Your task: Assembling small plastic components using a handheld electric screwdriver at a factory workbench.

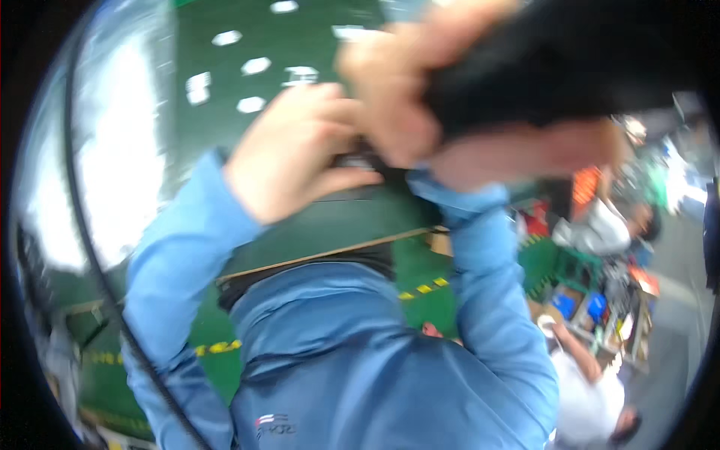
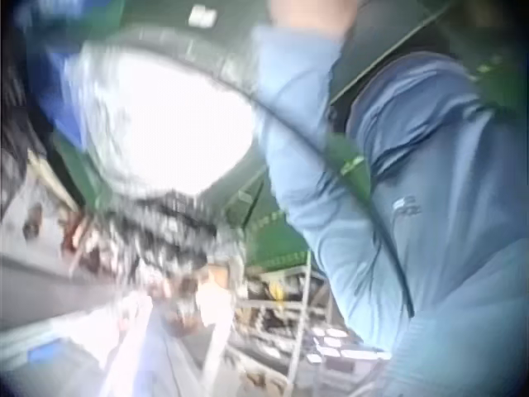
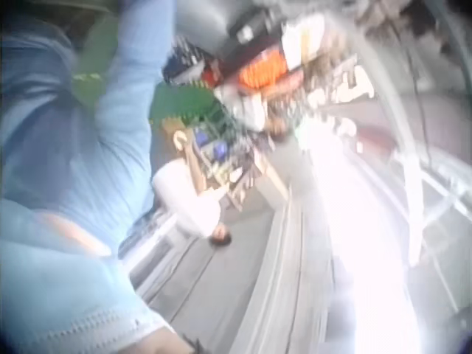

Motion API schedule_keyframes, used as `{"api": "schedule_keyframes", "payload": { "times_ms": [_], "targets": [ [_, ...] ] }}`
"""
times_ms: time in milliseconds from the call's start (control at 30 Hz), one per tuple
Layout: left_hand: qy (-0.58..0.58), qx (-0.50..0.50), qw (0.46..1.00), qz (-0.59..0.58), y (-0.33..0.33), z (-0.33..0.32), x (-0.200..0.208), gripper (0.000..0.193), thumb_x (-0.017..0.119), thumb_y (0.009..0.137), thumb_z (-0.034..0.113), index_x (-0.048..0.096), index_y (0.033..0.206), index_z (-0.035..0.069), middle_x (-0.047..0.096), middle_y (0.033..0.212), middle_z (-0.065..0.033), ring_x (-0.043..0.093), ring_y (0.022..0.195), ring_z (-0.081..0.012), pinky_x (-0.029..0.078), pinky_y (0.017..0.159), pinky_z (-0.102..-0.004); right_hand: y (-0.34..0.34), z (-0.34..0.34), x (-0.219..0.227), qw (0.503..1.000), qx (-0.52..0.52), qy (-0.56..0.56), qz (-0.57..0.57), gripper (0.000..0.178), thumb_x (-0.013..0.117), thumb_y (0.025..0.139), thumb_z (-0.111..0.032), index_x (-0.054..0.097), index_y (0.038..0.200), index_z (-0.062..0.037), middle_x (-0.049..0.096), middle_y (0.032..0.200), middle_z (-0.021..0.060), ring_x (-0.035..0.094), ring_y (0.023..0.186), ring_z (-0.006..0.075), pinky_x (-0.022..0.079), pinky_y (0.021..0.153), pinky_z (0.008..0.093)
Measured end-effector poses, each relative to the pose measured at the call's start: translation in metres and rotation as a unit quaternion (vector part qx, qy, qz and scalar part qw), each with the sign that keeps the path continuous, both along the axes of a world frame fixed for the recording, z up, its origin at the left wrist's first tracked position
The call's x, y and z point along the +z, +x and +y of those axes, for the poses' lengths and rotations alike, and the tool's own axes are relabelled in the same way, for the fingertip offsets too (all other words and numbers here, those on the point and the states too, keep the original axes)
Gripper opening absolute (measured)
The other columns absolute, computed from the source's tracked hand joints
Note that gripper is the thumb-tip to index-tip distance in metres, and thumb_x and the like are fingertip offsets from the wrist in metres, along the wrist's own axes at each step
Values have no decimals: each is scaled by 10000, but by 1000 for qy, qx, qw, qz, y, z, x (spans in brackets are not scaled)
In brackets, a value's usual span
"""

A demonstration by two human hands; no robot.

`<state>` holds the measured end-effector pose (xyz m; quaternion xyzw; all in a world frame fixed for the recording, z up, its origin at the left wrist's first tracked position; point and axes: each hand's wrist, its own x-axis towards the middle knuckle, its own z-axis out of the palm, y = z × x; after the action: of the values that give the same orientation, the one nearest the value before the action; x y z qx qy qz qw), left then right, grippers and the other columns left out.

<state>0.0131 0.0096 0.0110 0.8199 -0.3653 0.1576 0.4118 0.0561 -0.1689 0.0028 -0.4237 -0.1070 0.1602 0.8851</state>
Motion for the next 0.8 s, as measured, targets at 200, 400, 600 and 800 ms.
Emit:
{"api": "schedule_keyframes", "payload": {
  "times_ms": [200,400,600,800],
  "targets": [
    [-12,33,998,46,-11,8,5,232,830,679,105,736,891,92,672,1042,-116,602,1072,-349,467,952,-446,16,34,62,939,235,114,-224,772,780,801,-591,572,1013,121,638,684,146,566,480,152,470,472,257],
    [-62,43,988,137,-12,5,3,302,851,672,105,718,936,38,654,1172,-165,564,1157,-408,431,1012,-502,5,29,57,964,182,-23,-194,781,807,789,-583,583,1098,99,650,748,114,621,577,150,498,492,281],
    [21,40,999,17,-4,-1,6,267,820,741,239,703,907,65,600,865,-54,529,824,-267,402,728,-393,35,18,72,893,215,201,-339,944,560,787,-860,525,1200,-11,621,731,29,544,556,118,399,653,290],
    [-92,119,988,22,70,2,56,256,808,802,147,695,965,-15,623,756,-117,610,698,-207,495,635,-320,66,-41,92,917,20,145,-370,958,337,796,-939,562,1156,-80,507,591,7,460,439,122,369,526,288]
  ]
}}
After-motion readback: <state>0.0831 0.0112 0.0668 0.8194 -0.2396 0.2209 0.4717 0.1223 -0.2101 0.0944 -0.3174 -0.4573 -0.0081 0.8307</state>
